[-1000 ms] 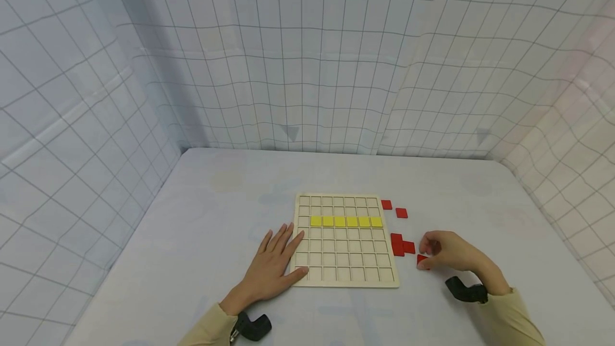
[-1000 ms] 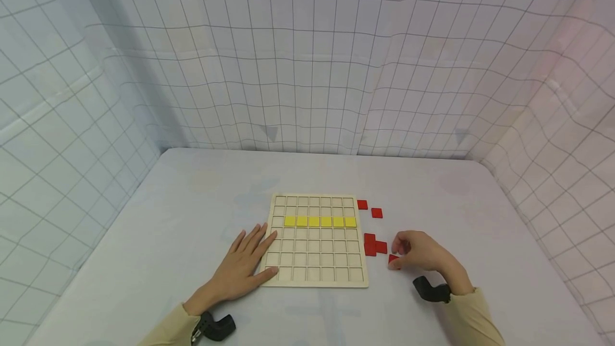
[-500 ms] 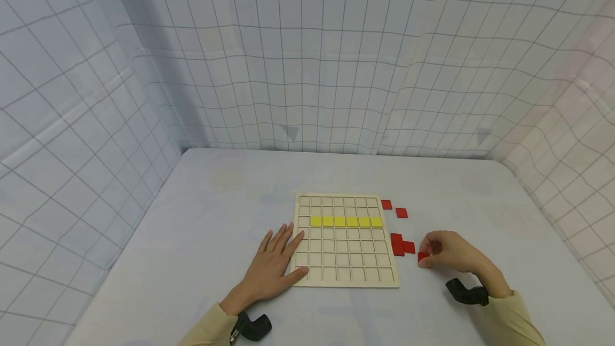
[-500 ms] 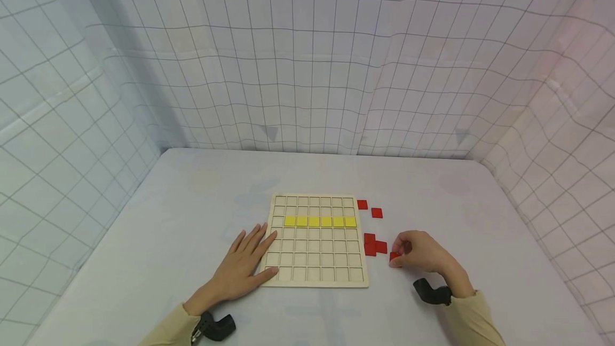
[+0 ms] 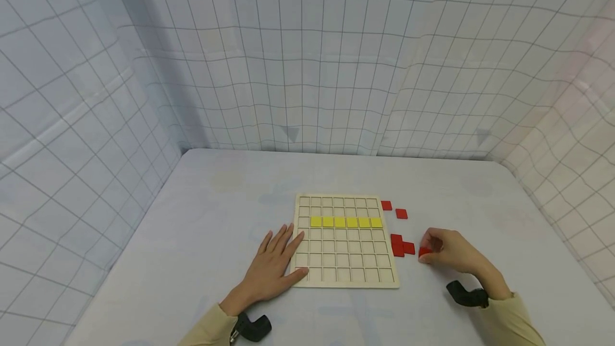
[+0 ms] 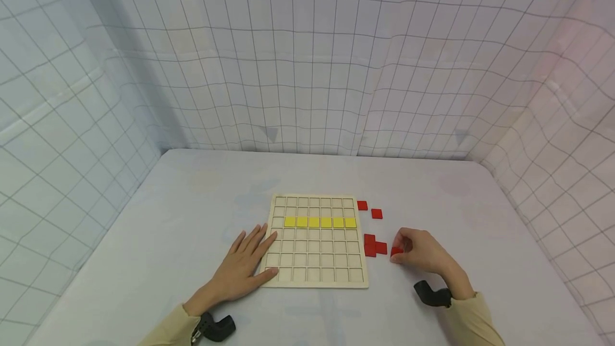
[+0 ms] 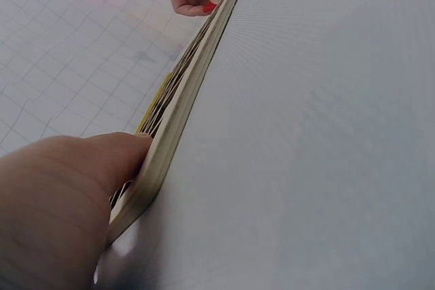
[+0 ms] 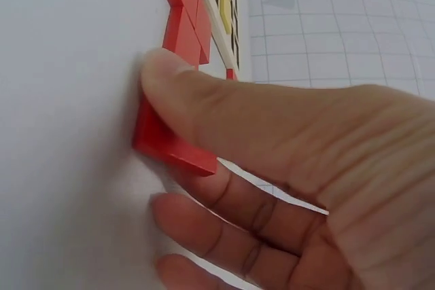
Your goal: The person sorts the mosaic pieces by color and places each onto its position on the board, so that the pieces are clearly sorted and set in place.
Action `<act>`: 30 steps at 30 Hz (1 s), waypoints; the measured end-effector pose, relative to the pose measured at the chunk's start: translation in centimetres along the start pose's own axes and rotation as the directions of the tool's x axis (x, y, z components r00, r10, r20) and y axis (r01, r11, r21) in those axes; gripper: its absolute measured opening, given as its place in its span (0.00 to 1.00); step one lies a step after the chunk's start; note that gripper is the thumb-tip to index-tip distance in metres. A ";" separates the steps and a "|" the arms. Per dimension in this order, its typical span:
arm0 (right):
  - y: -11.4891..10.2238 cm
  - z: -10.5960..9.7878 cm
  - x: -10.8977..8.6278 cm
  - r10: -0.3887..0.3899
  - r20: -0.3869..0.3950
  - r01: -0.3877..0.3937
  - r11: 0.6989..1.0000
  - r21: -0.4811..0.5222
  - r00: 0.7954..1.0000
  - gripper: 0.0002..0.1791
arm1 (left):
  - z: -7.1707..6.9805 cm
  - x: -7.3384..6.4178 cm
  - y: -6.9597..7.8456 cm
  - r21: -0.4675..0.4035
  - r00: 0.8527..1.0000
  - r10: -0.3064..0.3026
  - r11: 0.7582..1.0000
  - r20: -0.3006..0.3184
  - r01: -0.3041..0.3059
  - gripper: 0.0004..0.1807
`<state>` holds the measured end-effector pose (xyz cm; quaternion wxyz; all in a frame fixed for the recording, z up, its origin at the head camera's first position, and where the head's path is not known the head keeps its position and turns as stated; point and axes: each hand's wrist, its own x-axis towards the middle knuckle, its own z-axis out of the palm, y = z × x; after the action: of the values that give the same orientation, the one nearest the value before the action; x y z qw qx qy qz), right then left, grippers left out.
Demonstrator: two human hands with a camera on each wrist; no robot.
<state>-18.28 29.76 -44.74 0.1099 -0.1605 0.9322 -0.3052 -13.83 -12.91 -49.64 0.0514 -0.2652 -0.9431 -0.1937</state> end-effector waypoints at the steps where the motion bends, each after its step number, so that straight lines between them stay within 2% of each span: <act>1: 0.0 0.0 0.0 0.003 -0.007 -0.003 1.000 -0.001 1.000 0.14 | 0.0 0.0 0.0 -0.003 1.000 -0.001 1.000 0.002 0.001 0.42; 8: 0.0 0.1 -0.1 -0.012 -0.074 0.009 0.999 -0.040 0.997 0.10 | 0.0 0.0 0.1 -0.005 1.000 -0.001 1.000 -0.001 0.001 0.42; 17: 0.6 0.0 -0.4 -0.012 -0.083 0.013 1.000 0.007 0.996 0.08 | 0.1 0.0 -0.1 0.008 1.000 0.011 1.000 -0.023 -0.011 0.41; 25: 0.6 0.1 -0.6 0.037 -0.118 -0.035 0.999 0.023 0.992 0.07 | 0.1 0.0 -0.1 0.010 1.000 0.006 1.000 -0.017 -0.006 0.42; 30: 0.6 0.3 -0.7 0.007 -0.143 -0.007 1.000 0.003 0.990 0.09 | 0.2 0.0 -0.2 0.005 1.000 0.007 1.000 -0.020 -0.007 0.42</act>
<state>-17.72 30.33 -45.26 0.0440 -0.1348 0.9378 -0.3169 -13.90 -13.01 -49.86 0.0619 -0.2663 -0.9422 -0.1938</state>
